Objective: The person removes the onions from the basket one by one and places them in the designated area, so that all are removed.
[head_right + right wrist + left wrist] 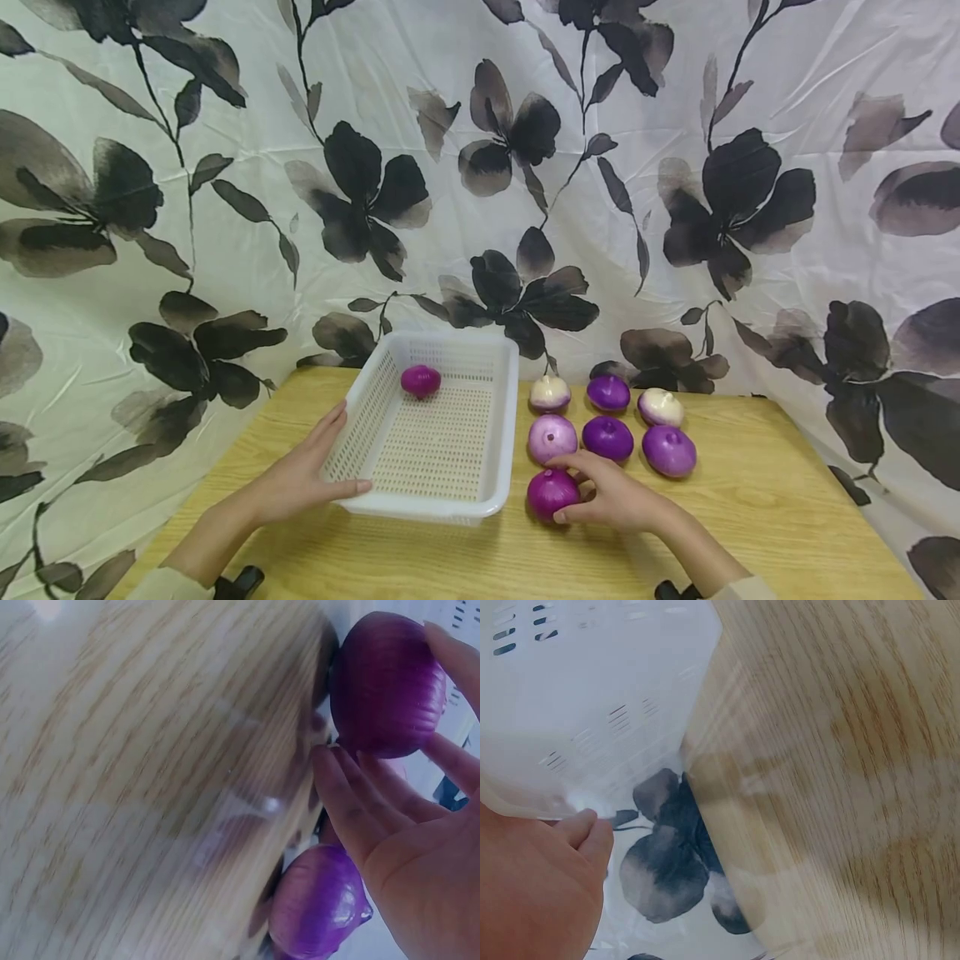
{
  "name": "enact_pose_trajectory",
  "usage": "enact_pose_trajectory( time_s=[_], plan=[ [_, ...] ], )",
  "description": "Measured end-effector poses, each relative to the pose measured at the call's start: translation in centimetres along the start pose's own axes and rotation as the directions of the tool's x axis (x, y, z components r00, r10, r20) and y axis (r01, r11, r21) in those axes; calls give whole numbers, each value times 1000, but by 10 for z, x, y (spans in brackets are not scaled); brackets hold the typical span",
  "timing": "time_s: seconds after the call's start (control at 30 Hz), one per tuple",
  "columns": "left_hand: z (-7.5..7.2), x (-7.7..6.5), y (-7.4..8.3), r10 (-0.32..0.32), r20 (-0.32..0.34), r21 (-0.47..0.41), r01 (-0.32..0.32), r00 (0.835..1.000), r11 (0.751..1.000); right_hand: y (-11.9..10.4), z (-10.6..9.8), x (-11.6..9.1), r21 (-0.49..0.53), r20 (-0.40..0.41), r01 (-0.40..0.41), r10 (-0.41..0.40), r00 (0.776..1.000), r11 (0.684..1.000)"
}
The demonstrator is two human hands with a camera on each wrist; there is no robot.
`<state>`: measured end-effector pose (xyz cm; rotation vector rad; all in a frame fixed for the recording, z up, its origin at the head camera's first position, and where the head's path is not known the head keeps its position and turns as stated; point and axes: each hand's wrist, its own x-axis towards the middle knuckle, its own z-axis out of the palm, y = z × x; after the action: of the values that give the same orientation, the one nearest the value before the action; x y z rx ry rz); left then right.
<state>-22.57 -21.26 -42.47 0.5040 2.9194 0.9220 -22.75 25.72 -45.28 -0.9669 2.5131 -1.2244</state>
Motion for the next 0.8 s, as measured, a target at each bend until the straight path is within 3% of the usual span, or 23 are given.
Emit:
enact_pose_trajectory(
  time_s=[0.3,0.6,0.8],
  plan=[
    [-1,2,0,-5,7,21,5,1000,1000,1,-10,-5,-24,-29,-26,26,999,999],
    [2,1,-2,-2,2,18,2,1000,1000,-14,-25,-7,-39,-39,-52,50,998,998],
    [2,2,-1,-3,-1,17,3,1000,1000,-18,-34,-4,-112,-83,14,-23,996,994]
  ],
)
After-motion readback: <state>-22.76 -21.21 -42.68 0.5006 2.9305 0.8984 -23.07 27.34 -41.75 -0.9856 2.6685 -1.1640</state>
